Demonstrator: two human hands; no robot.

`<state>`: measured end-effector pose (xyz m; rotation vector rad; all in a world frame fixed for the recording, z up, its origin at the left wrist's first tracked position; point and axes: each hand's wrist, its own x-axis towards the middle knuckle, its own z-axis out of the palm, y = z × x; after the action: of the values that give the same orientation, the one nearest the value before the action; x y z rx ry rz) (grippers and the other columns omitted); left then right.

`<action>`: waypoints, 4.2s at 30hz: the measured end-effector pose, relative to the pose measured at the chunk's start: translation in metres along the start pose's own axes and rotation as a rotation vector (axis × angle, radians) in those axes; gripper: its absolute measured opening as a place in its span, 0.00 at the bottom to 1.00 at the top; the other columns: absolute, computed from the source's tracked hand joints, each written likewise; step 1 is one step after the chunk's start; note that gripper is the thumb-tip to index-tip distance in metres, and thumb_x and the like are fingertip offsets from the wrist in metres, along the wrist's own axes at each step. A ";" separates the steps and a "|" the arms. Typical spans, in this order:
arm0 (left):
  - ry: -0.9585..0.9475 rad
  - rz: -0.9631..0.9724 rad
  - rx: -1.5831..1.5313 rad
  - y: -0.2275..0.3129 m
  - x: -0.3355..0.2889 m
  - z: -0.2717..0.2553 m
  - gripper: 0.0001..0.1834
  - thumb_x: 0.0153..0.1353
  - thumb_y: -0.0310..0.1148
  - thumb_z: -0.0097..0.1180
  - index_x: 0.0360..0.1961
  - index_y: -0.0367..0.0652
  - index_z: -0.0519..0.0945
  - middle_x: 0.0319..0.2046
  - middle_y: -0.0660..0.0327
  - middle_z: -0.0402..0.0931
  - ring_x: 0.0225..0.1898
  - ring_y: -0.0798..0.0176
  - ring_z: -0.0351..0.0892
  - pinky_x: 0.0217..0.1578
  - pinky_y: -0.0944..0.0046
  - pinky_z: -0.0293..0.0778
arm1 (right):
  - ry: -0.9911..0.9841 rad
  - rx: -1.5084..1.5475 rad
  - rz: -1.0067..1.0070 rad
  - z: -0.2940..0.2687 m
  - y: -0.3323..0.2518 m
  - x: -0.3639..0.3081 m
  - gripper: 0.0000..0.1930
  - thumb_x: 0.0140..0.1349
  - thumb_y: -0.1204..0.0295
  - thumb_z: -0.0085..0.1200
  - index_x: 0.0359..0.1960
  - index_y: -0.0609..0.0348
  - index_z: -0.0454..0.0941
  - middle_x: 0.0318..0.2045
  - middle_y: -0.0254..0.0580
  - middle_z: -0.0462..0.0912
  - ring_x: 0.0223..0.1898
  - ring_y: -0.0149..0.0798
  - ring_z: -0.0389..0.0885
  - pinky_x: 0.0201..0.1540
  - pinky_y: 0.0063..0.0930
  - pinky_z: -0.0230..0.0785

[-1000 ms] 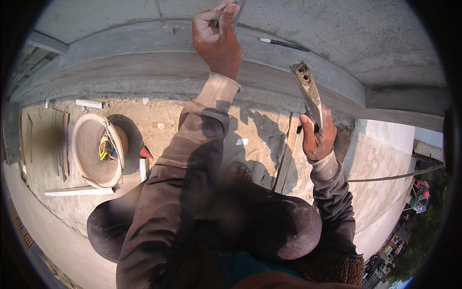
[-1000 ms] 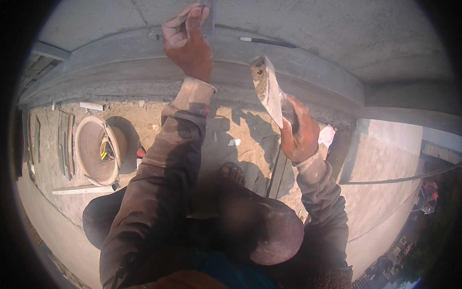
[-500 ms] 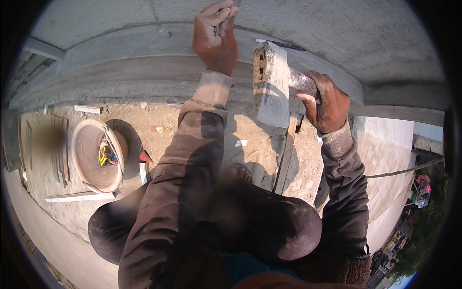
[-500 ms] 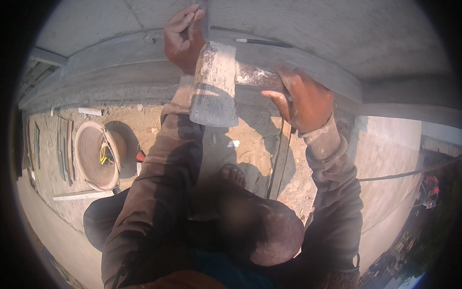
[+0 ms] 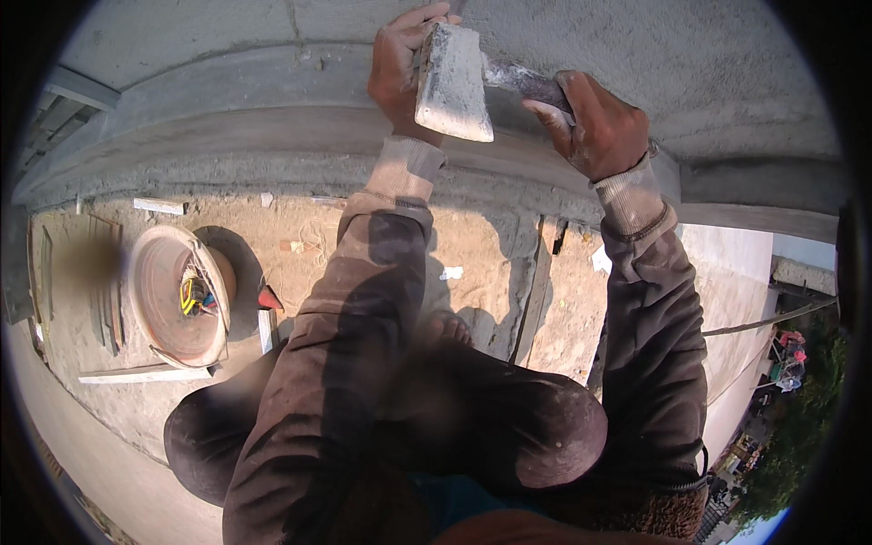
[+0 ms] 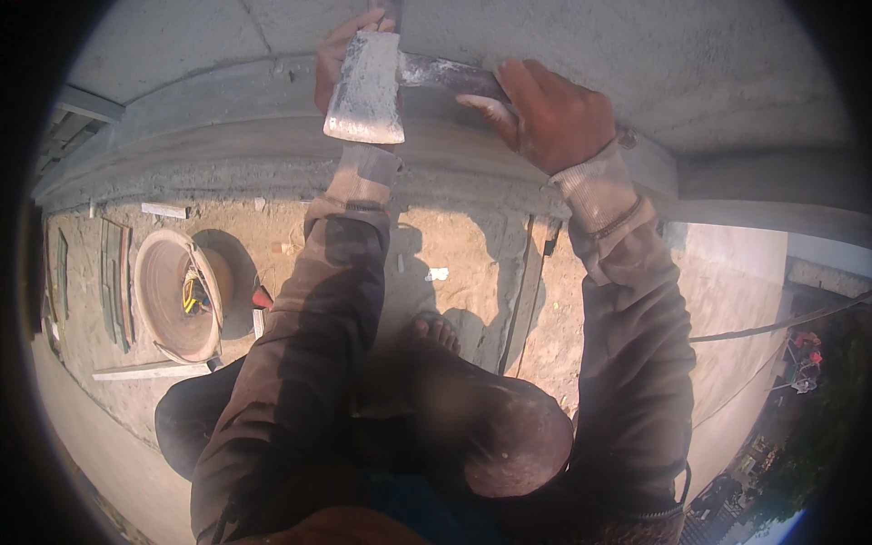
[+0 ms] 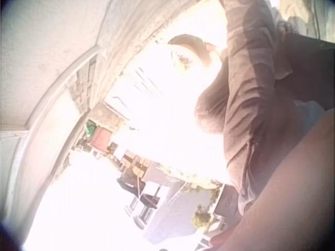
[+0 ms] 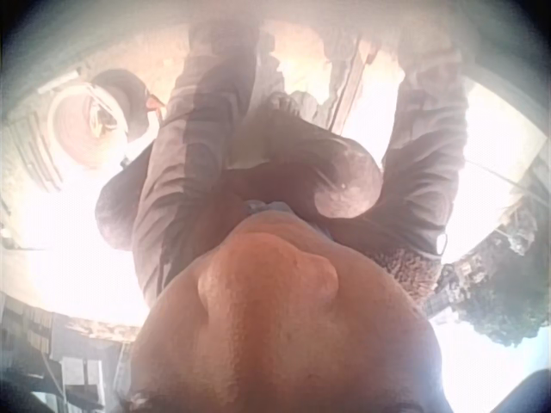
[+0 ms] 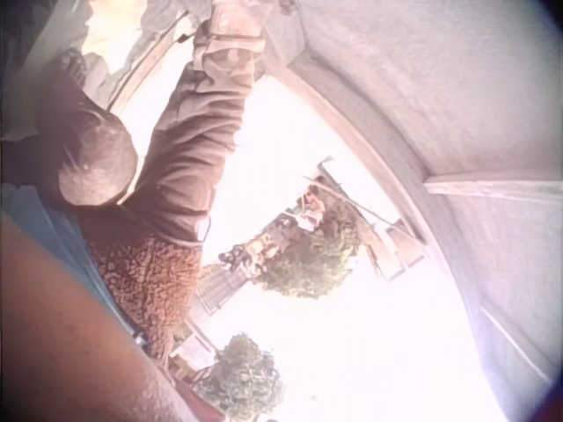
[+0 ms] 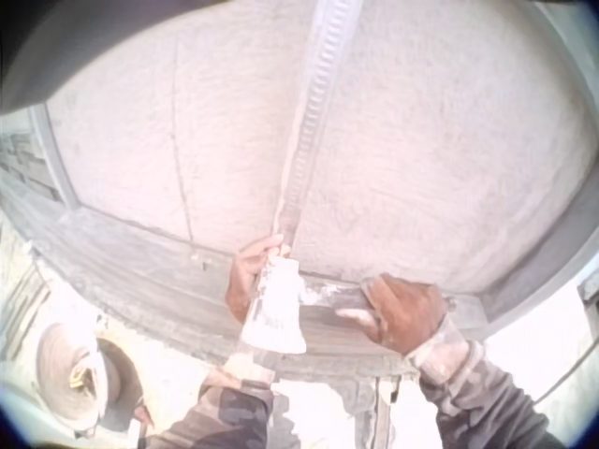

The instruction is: The person measures and marks a ceiling surface and a metal trim piece using a tape measure and marker. They then position the metal trim against the ceiling and secure it by hammering nails into place. Another person briefly assists by holding a tape measure.

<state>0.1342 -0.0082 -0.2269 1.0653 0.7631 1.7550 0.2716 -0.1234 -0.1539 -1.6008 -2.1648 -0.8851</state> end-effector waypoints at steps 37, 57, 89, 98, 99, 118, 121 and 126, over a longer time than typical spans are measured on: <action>-0.080 0.554 -0.140 -0.019 0.012 -0.001 0.13 0.54 0.13 0.64 0.40 0.33 0.79 0.45 0.51 0.80 0.43 0.63 0.84 0.40 0.71 0.85 | 0.053 0.150 -0.051 -0.006 -0.009 -0.002 0.21 0.53 0.50 0.67 0.31 0.52 0.76 0.20 0.33 0.76 0.15 0.34 0.75 0.17 0.27 0.67; -0.285 0.272 -0.105 -0.028 0.006 -0.028 0.13 0.68 0.27 0.52 0.52 0.35 0.72 0.57 0.48 0.72 0.56 0.53 0.79 0.55 0.63 0.80 | 0.070 0.077 -0.061 0.004 0.002 -0.006 0.21 0.54 0.48 0.66 0.31 0.51 0.77 0.20 0.31 0.76 0.15 0.32 0.75 0.16 0.25 0.66; -0.366 0.447 0.283 -0.051 0.048 -0.040 0.15 0.61 0.35 0.67 0.44 0.35 0.84 0.45 0.49 0.81 0.45 0.58 0.83 0.47 0.62 0.79 | 0.103 0.144 -0.118 -0.004 -0.001 0.009 0.20 0.56 0.48 0.63 0.31 0.52 0.76 0.19 0.33 0.75 0.15 0.35 0.75 0.15 0.27 0.65; -0.162 0.260 0.168 -0.030 0.030 -0.022 0.12 0.56 0.35 0.68 0.37 0.37 0.84 0.39 0.57 0.83 0.39 0.65 0.83 0.37 0.67 0.79 | 0.062 0.167 -0.077 0.004 0.004 0.006 0.19 0.57 0.50 0.64 0.35 0.50 0.75 0.21 0.33 0.76 0.17 0.37 0.77 0.16 0.29 0.66; -0.088 0.058 0.184 -0.007 0.013 -0.004 0.10 0.55 0.27 0.66 0.38 0.36 0.83 0.38 0.55 0.82 0.38 0.63 0.82 0.36 0.67 0.79 | -0.007 0.093 -0.009 0.007 0.006 0.006 0.19 0.56 0.51 0.65 0.35 0.51 0.75 0.21 0.33 0.76 0.18 0.37 0.77 0.17 0.29 0.66; -0.011 0.737 0.543 -0.020 0.015 -0.014 0.13 0.54 0.23 0.69 0.41 0.41 0.84 0.45 0.59 0.77 0.47 0.64 0.80 0.49 0.66 0.79 | 0.089 0.171 -0.079 0.012 0.008 0.004 0.20 0.55 0.50 0.66 0.33 0.51 0.74 0.22 0.34 0.77 0.17 0.37 0.78 0.17 0.28 0.67; 0.098 0.682 0.284 -0.014 0.013 0.006 0.10 0.50 0.20 0.65 0.35 0.37 0.82 0.37 0.54 0.81 0.41 0.58 0.82 0.40 0.65 0.79 | -0.005 0.080 -0.070 0.015 0.017 0.004 0.21 0.54 0.50 0.66 0.33 0.51 0.74 0.22 0.34 0.77 0.17 0.37 0.78 0.17 0.28 0.67; 0.094 0.680 0.370 -0.008 0.014 0.006 0.11 0.48 0.21 0.68 0.35 0.39 0.83 0.36 0.54 0.81 0.40 0.56 0.82 0.39 0.62 0.79 | 0.039 0.125 -0.054 0.016 0.016 0.003 0.20 0.55 0.50 0.65 0.35 0.51 0.75 0.22 0.34 0.78 0.18 0.37 0.78 0.17 0.29 0.68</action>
<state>0.1396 0.0077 -0.2265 1.6384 0.8673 2.2957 0.2872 -0.1084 -0.1595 -1.4604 -2.2000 -0.7729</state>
